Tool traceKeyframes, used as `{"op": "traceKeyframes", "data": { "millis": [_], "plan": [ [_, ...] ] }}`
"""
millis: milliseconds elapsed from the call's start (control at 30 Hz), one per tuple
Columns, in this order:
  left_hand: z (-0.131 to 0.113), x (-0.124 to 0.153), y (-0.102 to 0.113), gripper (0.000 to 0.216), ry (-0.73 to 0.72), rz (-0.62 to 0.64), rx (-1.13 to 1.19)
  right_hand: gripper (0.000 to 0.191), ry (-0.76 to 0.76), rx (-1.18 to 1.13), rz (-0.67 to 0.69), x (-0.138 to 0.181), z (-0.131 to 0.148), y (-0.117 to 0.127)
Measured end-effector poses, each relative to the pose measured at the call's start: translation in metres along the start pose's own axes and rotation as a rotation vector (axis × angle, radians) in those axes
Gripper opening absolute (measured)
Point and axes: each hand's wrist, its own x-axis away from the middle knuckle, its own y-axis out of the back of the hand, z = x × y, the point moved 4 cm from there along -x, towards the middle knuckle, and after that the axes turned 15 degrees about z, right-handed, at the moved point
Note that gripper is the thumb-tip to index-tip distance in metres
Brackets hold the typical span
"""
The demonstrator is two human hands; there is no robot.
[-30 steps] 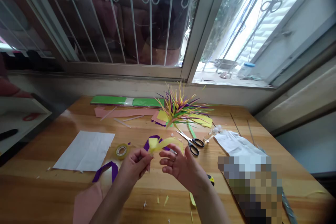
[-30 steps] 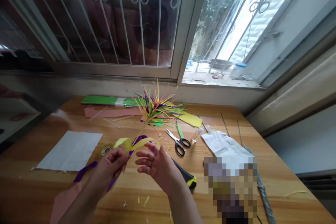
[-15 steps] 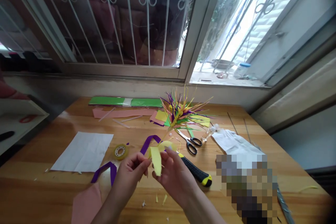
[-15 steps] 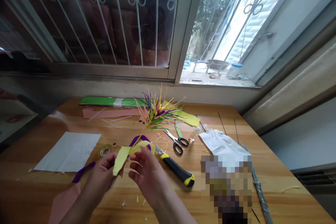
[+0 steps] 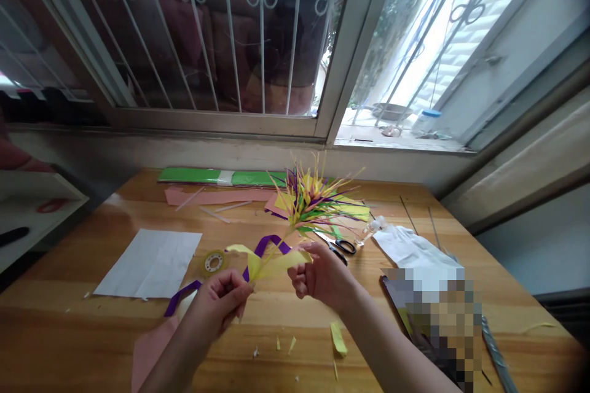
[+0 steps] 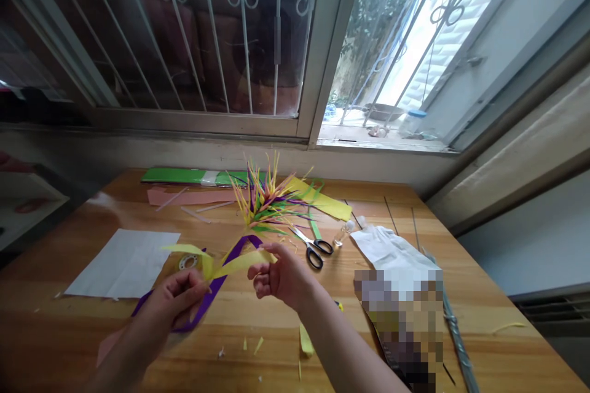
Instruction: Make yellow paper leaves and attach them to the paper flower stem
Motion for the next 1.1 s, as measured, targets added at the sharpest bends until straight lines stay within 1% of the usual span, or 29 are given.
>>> {"op": "traceKeyframes", "data": {
  "millis": [67, 133, 233, 367, 433, 600, 733, 867, 967, 1100],
  "plan": [
    [-0.002, 0.001, 0.003, 0.043, 0.019, 0.01, -0.02, 0.022, 0.04, 0.066, 0.02, 0.005, 0.003, 0.005],
    [-0.002, 0.0, 0.006, 0.042, 0.022, -0.007, -0.072, 0.023, 0.059, 0.178, 0.078, 0.007, 0.006, 0.004],
    [0.0, -0.001, 0.01, 0.042, 0.02, -0.03, -0.156, 0.028, -0.004, 0.29, 0.167, 0.007, 0.006, -0.002],
    [0.002, -0.003, 0.01, 0.04, -0.01, -0.004, -0.237, 0.026, -0.128, 0.382, 0.14, 0.001, 0.005, -0.009],
    [0.003, -0.002, 0.01, 0.037, -0.01, 0.024, -0.256, 0.024, -0.165, 0.435, 0.119, -0.003, 0.004, -0.011],
    [0.002, -0.002, 0.01, 0.036, -0.008, 0.028, -0.256, 0.017, -0.213, 0.514, 0.108, -0.007, 0.003, -0.006],
    [0.003, -0.002, 0.012, 0.038, 0.008, 0.027, -0.254, 0.013, -0.19, 0.568, 0.101, 0.001, 0.012, -0.006],
    [0.006, -0.001, 0.015, 0.04, 0.033, 0.041, -0.242, 0.016, -0.182, 0.569, 0.045, 0.014, 0.025, -0.003],
    [0.005, 0.0, 0.016, 0.04, 0.042, 0.041, -0.229, 0.018, -0.151, 0.489, 0.084, 0.021, 0.031, 0.001],
    [0.001, 0.004, 0.014, 0.04, 0.032, 0.018, -0.179, 0.029, -0.127, 0.393, 0.128, 0.027, 0.032, 0.011]
  ]
}}
